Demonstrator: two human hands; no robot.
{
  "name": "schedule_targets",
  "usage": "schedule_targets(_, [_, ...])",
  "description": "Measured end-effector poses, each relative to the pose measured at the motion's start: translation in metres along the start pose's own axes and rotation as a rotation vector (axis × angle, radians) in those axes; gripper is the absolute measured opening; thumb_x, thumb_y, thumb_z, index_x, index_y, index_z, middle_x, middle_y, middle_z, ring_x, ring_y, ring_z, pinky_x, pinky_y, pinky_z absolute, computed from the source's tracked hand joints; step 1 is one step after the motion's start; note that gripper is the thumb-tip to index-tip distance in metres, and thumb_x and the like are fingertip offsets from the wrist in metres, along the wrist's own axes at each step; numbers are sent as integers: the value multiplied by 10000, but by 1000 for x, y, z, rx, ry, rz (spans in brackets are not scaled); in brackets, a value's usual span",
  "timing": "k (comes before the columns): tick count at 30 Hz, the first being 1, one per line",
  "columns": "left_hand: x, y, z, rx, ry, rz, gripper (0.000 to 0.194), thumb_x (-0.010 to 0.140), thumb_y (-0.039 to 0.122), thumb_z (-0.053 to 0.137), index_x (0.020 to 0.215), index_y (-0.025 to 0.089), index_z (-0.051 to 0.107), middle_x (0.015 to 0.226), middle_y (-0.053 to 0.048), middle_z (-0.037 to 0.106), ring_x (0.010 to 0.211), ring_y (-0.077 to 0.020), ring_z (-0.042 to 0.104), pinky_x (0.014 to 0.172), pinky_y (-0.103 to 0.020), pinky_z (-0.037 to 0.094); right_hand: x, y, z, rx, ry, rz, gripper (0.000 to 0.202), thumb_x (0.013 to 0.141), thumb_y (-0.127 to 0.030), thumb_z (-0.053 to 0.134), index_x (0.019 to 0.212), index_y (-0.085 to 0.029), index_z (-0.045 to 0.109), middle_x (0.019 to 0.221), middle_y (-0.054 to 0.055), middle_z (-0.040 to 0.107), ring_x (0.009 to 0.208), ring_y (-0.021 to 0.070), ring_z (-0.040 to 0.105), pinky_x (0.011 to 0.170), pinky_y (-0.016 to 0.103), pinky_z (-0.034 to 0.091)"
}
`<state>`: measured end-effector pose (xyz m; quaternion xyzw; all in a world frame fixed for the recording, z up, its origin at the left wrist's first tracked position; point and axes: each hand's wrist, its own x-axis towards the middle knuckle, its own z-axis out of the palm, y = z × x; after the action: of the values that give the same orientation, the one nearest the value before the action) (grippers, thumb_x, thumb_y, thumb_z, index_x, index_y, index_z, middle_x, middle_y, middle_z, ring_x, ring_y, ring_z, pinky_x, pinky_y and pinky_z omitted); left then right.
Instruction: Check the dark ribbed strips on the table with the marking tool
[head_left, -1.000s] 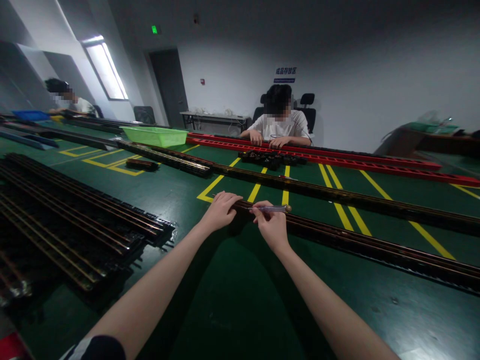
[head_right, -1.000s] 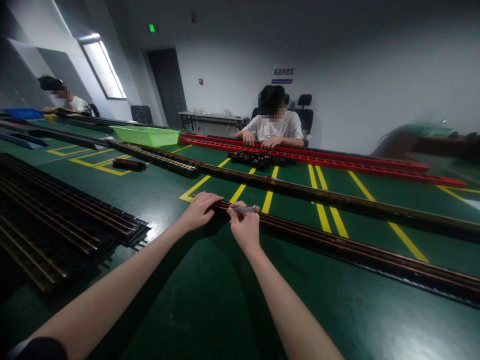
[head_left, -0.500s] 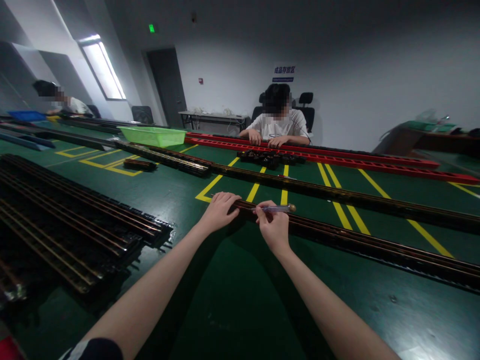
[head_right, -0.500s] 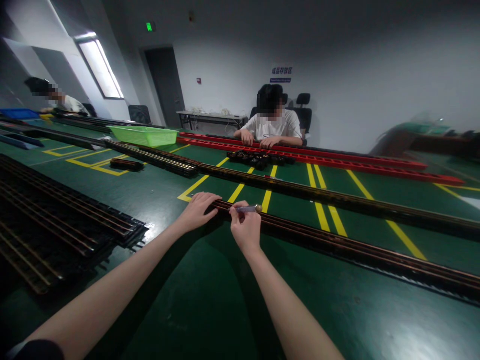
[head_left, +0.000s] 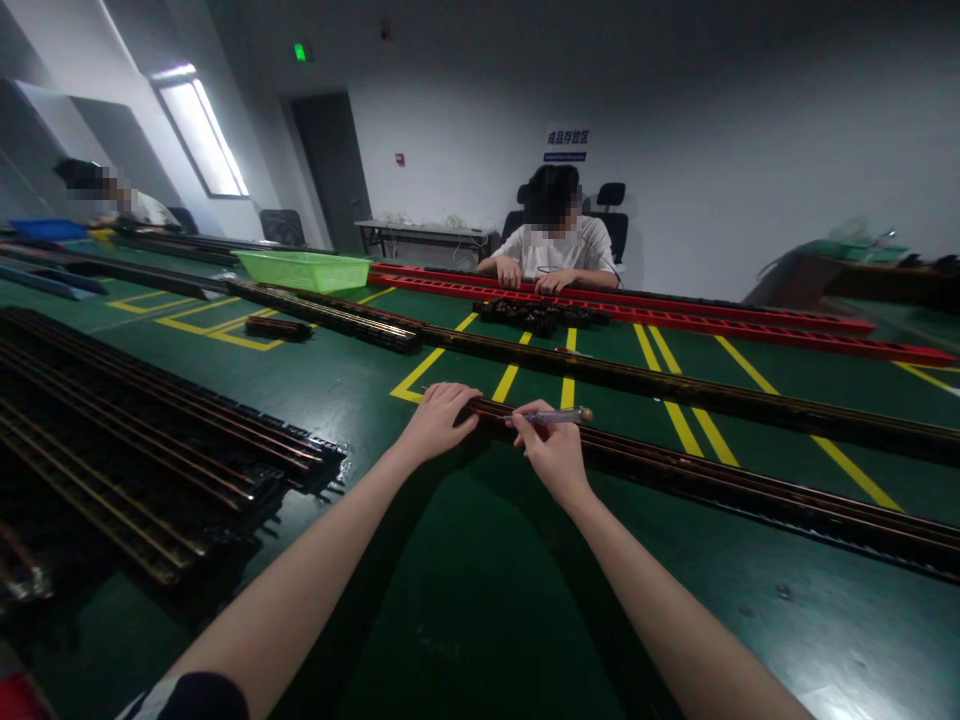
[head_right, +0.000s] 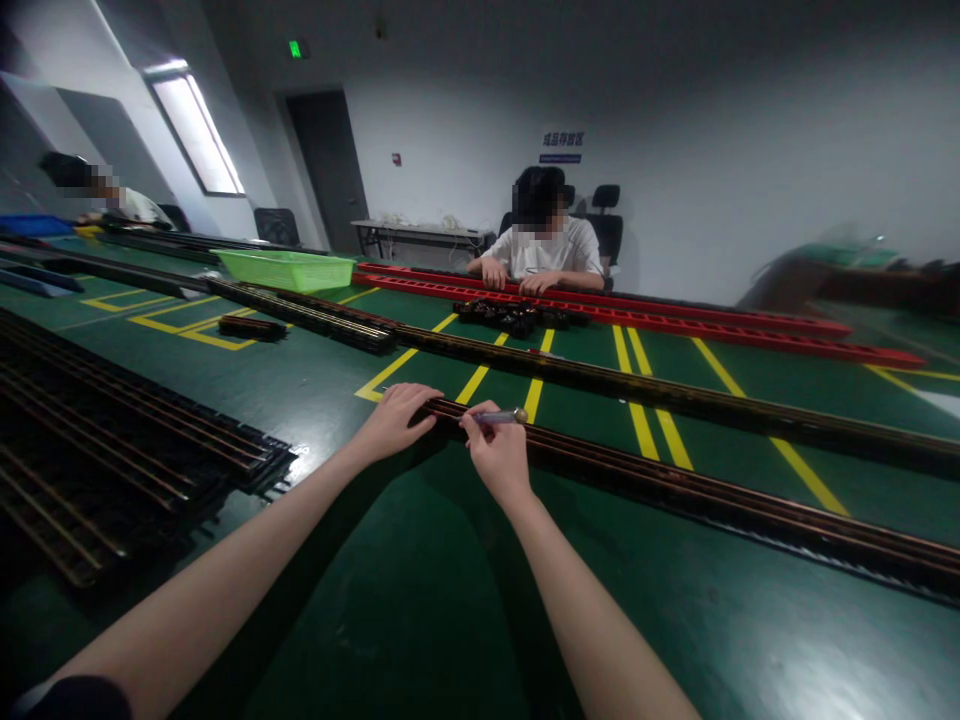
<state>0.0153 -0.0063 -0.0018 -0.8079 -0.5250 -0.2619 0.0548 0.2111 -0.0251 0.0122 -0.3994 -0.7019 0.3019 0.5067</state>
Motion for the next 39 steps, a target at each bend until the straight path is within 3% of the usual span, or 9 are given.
schedule_targets(12, [0, 1, -2, -3, -11, -12, 304, 834, 266, 487, 1122, 198, 557, 1133, -64, 607, 1078, -233, 514, 966, -405, 360, -3, 0, -2, -14, 81, 20, 218, 849, -383, 505, 743, -196, 543, 685, 47, 658, 520, 162, 596, 435, 265, 468])
schedule_targets(21, [0, 2, -3, -7, -12, -5, 300, 842, 261, 478, 1121, 182, 554, 1128, -72, 608, 1087, -232, 513, 981, -414, 348, -1, 0, -2, -22, 33, 32, 199, 850, -376, 501, 763, -201, 541, 709, 50, 662, 537, 166, 606, 440, 266, 473])
schedule_targets(39, [0, 4, -2, 47, -15, 3, 303, 865, 278, 449, 1135, 181, 548, 1138, -75, 606, 1087, -235, 510, 994, -422, 339, -7, 0, -7, -80, 63, -6, 249, 870, -407, 475, 764, -196, 555, 690, 55, 662, 526, 172, 601, 445, 273, 463])
